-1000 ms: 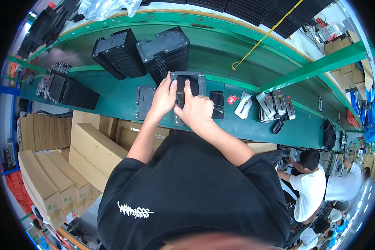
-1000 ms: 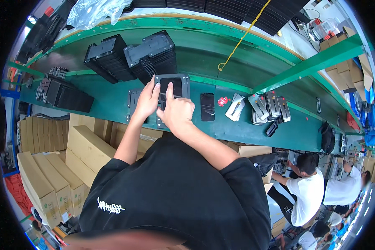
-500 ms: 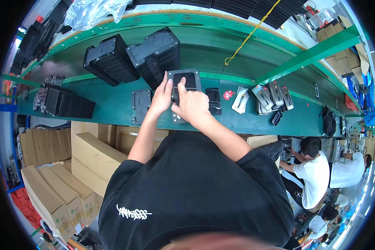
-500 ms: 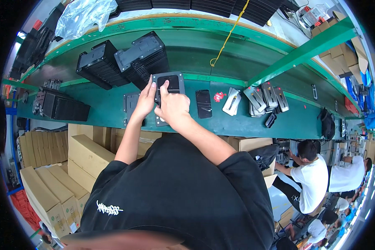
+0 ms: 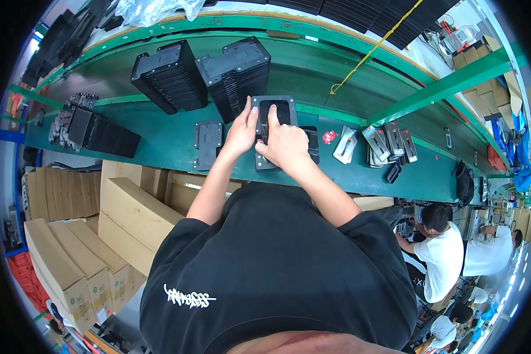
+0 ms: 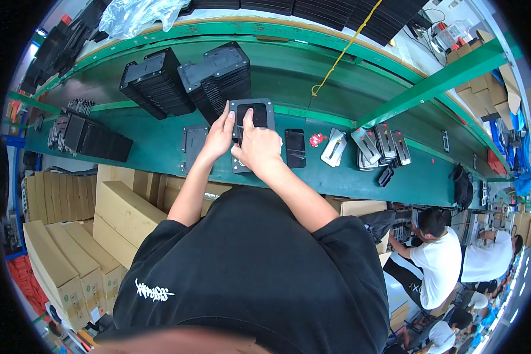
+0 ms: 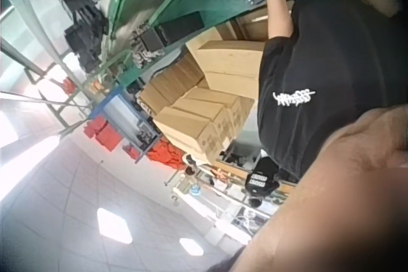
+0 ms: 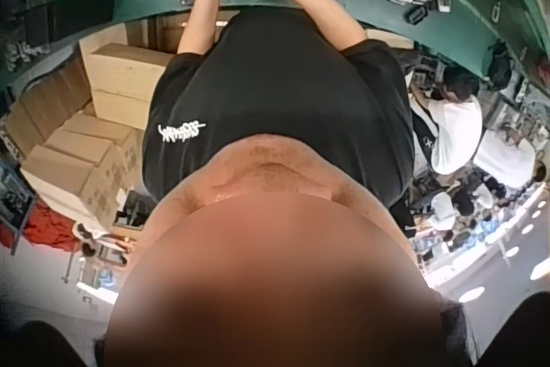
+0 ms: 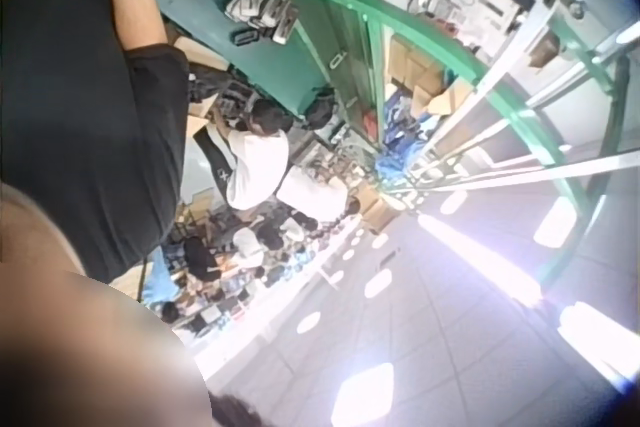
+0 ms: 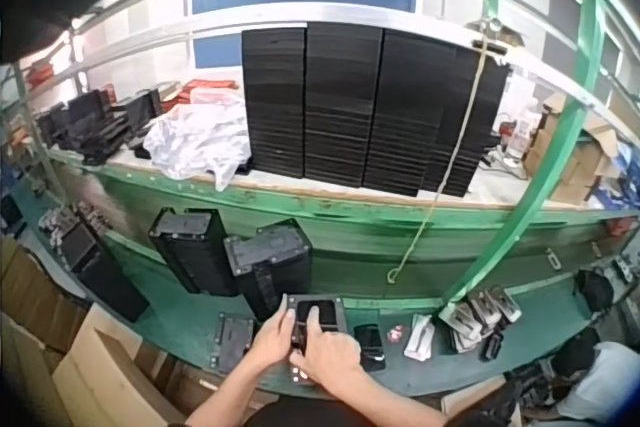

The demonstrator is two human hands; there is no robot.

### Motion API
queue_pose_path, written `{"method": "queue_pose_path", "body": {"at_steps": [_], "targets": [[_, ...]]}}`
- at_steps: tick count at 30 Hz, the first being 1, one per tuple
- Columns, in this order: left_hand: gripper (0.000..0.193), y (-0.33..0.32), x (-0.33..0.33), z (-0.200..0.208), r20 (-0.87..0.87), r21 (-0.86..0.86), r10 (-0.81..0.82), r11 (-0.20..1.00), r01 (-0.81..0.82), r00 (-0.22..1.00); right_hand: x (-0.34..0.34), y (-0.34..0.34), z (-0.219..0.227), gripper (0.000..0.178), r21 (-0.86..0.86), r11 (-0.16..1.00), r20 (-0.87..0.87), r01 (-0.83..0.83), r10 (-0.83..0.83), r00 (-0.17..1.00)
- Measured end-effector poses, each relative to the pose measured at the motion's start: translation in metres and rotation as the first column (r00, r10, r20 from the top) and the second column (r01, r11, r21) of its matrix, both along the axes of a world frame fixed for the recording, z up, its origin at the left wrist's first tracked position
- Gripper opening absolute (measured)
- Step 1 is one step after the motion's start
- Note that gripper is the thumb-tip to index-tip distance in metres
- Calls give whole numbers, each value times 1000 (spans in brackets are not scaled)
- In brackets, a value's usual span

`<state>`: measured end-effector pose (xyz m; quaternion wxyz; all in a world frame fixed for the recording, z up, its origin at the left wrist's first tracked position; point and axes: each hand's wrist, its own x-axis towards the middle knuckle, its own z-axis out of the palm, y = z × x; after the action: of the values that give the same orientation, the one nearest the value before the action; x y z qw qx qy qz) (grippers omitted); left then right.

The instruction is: Assembling and inspecting electronic housings and components on a factory production line.

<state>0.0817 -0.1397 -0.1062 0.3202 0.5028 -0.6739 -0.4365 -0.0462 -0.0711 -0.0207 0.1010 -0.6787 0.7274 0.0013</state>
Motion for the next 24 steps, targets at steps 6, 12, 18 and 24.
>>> {"method": "queue_pose_path", "body": {"at_steps": [6,12,18,24], "targets": [[62,-6,5,-2,-20,-26,-18,1000,18,1000,-1,7,8,104,51,997,25,66,-68,997],[58,-45,-7,39,158,-324,-60,940,109,986,-12,21,2,115,60,925,301,376,-376,876],[55,-96,-69,64,496,317,-637,765,560,590,-10,12,3,124,146,901,370,410,-434,821],[52,-108,-75,42,328,419,-671,734,535,665,-2,-1,8,135,263,849,279,458,-521,807]]}}
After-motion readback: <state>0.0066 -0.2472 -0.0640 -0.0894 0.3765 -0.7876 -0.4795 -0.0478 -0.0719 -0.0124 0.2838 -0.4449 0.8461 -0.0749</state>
